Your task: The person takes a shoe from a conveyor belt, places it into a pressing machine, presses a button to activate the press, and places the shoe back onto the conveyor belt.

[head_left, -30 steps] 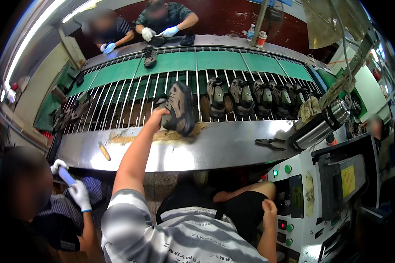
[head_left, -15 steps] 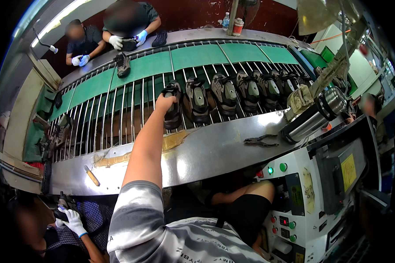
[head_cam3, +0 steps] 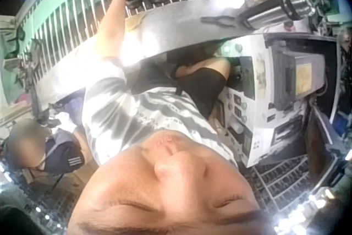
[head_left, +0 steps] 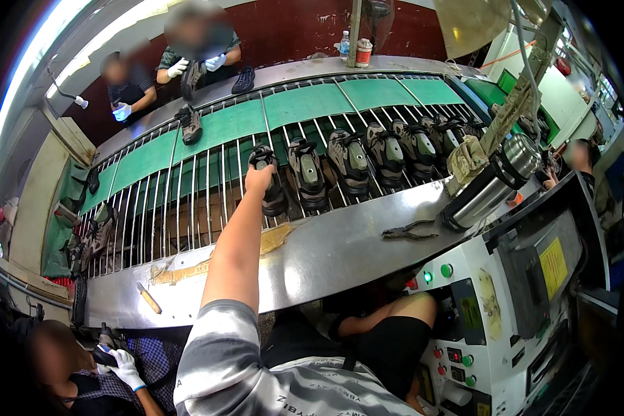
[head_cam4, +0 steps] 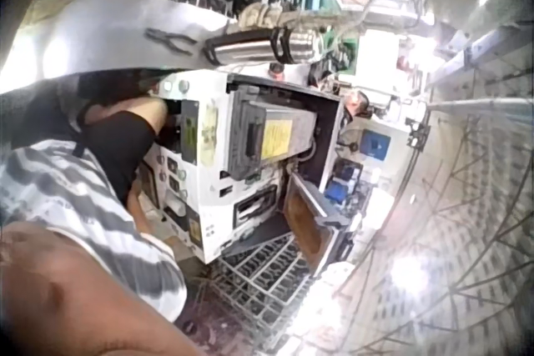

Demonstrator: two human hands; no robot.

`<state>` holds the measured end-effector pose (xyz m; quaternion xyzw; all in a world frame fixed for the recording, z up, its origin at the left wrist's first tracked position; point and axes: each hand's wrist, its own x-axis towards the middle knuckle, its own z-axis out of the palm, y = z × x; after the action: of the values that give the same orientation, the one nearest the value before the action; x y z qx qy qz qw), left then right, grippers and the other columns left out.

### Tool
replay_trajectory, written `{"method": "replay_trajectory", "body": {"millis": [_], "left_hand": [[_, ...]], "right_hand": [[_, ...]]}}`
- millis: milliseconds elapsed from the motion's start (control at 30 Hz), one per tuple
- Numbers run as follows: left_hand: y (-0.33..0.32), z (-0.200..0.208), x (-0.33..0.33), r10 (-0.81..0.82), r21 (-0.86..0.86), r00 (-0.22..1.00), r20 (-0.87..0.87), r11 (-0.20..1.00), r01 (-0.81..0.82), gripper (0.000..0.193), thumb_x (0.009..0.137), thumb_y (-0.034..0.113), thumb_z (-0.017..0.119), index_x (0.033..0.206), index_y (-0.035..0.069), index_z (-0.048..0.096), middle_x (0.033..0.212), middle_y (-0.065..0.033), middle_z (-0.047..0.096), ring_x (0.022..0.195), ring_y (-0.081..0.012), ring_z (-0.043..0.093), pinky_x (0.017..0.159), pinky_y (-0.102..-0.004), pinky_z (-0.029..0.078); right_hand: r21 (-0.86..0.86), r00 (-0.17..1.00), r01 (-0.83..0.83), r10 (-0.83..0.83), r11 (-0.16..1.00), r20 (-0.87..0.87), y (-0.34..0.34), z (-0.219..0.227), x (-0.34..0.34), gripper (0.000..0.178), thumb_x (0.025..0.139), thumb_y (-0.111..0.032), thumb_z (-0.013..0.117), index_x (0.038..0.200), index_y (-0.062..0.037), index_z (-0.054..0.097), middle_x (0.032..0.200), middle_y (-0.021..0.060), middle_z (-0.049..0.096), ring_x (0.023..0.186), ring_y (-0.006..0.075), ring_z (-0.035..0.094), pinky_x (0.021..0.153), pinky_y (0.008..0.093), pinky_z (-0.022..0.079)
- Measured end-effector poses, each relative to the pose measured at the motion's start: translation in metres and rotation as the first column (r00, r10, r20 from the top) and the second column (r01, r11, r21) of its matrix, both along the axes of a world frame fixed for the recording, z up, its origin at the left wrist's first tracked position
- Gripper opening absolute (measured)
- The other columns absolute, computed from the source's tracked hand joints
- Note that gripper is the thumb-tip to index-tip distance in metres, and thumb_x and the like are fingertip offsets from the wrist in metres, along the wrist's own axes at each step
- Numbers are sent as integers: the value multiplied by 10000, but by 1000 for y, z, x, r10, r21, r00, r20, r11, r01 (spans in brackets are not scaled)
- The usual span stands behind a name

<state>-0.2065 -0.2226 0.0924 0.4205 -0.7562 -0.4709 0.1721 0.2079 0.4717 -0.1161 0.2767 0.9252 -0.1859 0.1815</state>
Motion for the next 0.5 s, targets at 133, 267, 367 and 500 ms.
{"method": "replay_trajectory", "body": {"millis": [133, 267, 367, 500], "left_hand": [[7, -6, 12, -3, -14, 997, -73, 1000, 2, 805, 633, 419, 713, 1321, 51, 513, 1236, -199, 593, 1126, -343, 574, 949, -390, 439], [33, -9, 52, -34, -14, 982, -188, 999, 32, 694, 774, 480, 674, 1265, 6, 554, 1161, -197, 634, 1097, -312, 603, 950, -362, 438], [31, -27, 112, -119, -211, 988, -99, 973, 96, 584, 824, 414, 661, 1222, -5, 578, 1129, -179, 652, 1051, -286, 634, 899, -349, 472], [59, 14, 218, -162, -111, 890, -427, 986, 127, 449, 842, 125, 680, 1251, -1, 543, 1195, -137, 605, 1044, -205, 612, 851, -305, 502]], "right_hand": [[18, 1000, -7, 7, 1000, 23, -1, 1, -1, 323, 885, -272, 527, 999, 2, 655, 981, 251, 650, 944, 411, 624, 767, 453, 477], [23, 1000, -13, 12, 1000, 29, 0, 0, -4, 323, 887, -275, 525, 997, -1, 656, 978, 249, 651, 943, 412, 624, 766, 456, 477], [7, 999, -39, 39, 999, 21, -2, -6, -13, 323, 888, -277, 522, 996, -4, 656, 976, 247, 651, 943, 413, 623, 766, 458, 478], [-31, 995, -102, 103, 994, 15, 2, -17, -12, 323, 889, -279, 519, 994, -7, 656, 973, 245, 651, 942, 414, 622, 765, 461, 478]]}}
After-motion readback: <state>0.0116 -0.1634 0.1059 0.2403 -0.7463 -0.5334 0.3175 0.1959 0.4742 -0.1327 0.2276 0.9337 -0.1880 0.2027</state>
